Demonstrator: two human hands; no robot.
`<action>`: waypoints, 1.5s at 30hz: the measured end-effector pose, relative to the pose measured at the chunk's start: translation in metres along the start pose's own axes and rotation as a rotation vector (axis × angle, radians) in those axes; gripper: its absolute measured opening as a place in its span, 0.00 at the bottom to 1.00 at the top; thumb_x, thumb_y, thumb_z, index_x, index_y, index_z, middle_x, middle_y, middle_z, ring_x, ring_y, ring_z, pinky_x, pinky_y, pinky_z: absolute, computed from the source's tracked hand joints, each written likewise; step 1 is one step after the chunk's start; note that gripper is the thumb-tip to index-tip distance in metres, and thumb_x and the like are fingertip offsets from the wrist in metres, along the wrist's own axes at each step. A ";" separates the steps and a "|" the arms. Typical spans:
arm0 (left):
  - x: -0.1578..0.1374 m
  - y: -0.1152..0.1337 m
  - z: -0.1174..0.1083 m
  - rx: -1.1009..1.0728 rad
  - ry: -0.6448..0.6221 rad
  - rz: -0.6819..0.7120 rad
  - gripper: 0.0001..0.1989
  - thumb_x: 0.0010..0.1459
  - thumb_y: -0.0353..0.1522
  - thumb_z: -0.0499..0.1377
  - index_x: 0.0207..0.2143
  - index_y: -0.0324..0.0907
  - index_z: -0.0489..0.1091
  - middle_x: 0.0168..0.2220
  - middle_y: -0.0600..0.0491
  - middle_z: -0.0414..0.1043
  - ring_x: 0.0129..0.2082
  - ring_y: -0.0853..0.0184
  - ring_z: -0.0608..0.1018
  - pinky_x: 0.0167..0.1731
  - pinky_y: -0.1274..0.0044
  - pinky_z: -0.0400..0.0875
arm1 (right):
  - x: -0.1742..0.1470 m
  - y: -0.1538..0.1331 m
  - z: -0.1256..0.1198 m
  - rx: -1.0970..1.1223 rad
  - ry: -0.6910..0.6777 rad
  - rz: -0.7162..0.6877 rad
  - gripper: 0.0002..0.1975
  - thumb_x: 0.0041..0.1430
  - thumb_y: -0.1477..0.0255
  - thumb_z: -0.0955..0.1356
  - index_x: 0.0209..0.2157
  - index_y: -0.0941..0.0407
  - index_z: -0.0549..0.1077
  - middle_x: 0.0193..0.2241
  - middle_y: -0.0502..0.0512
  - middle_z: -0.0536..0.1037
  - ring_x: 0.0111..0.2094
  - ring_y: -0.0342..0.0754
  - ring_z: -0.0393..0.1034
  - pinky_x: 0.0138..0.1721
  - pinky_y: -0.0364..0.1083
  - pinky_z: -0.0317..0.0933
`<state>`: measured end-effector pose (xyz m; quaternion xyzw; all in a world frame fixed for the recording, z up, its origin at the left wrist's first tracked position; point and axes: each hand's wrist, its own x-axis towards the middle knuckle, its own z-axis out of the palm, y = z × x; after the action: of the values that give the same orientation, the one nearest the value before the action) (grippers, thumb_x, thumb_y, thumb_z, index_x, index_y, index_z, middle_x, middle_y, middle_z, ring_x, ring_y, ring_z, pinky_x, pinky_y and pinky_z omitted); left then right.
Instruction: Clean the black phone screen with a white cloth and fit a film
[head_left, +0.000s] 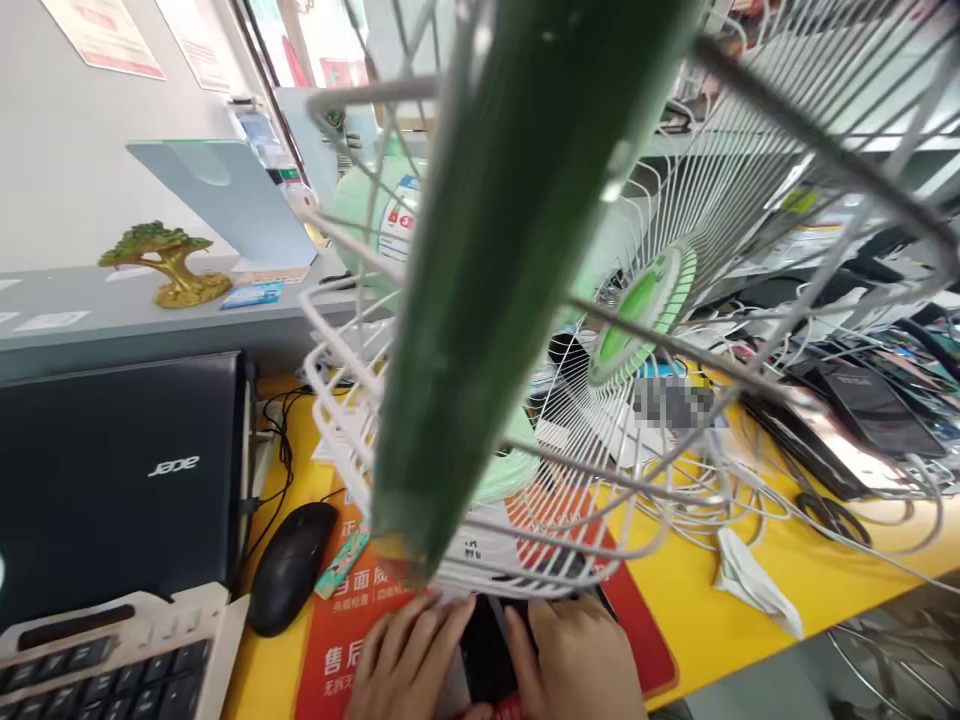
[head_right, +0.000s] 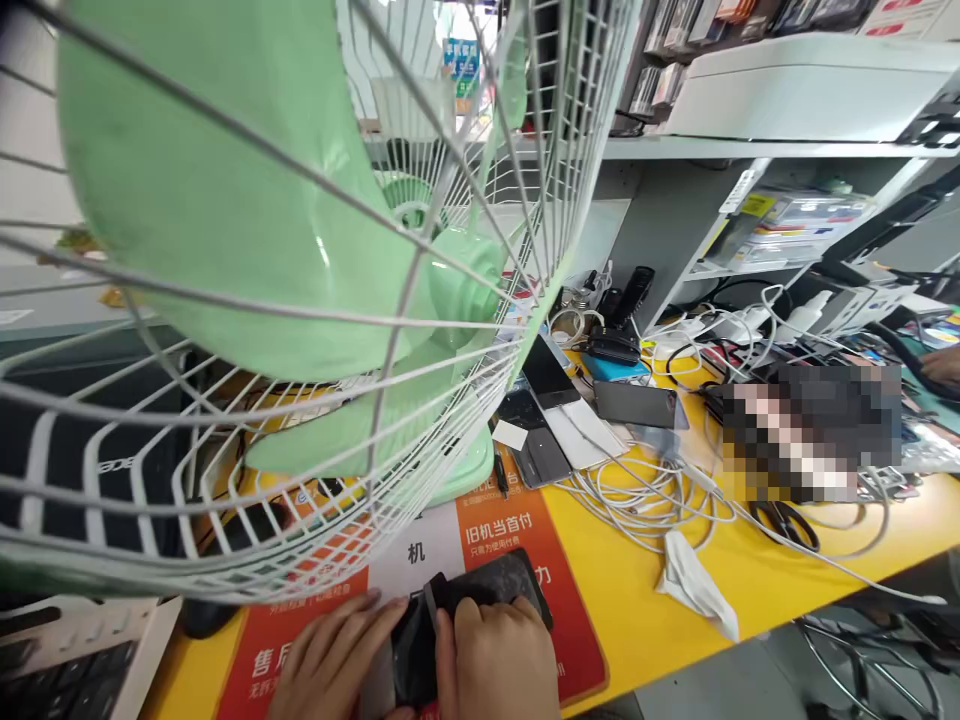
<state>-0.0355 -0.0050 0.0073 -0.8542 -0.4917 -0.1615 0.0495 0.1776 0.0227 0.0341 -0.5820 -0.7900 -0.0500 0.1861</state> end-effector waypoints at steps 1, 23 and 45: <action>0.002 0.001 -0.003 0.002 0.003 -0.004 0.39 0.57 0.48 0.64 0.67 0.49 0.57 0.53 0.58 0.79 0.53 0.62 0.78 0.48 0.69 0.71 | 0.000 -0.001 0.000 -0.010 -0.006 -0.007 0.20 0.68 0.71 0.57 0.21 0.53 0.66 0.16 0.54 0.73 0.19 0.47 0.64 0.31 0.49 0.45; 0.009 0.025 -0.020 -0.231 -0.099 -0.320 0.45 0.43 0.24 0.62 0.65 0.53 0.58 0.60 0.48 0.69 0.59 0.54 0.72 0.56 0.61 0.71 | -0.004 -0.026 0.003 0.084 -0.076 -0.041 0.17 0.67 0.72 0.59 0.23 0.53 0.68 0.18 0.52 0.74 0.20 0.46 0.65 0.33 0.48 0.46; 0.009 0.016 -0.024 -0.113 -0.132 -0.199 0.40 0.53 0.33 0.66 0.66 0.50 0.54 0.62 0.55 0.71 0.61 0.56 0.73 0.54 0.63 0.73 | 0.001 0.082 -0.038 -0.050 -0.186 0.233 0.24 0.71 0.58 0.60 0.20 0.52 0.63 0.15 0.50 0.72 0.18 0.48 0.70 0.23 0.45 0.46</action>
<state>-0.0227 -0.0117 0.0338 -0.8115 -0.5663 -0.1365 -0.0474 0.2630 0.0381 0.0581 -0.6762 -0.7296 0.0065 0.1022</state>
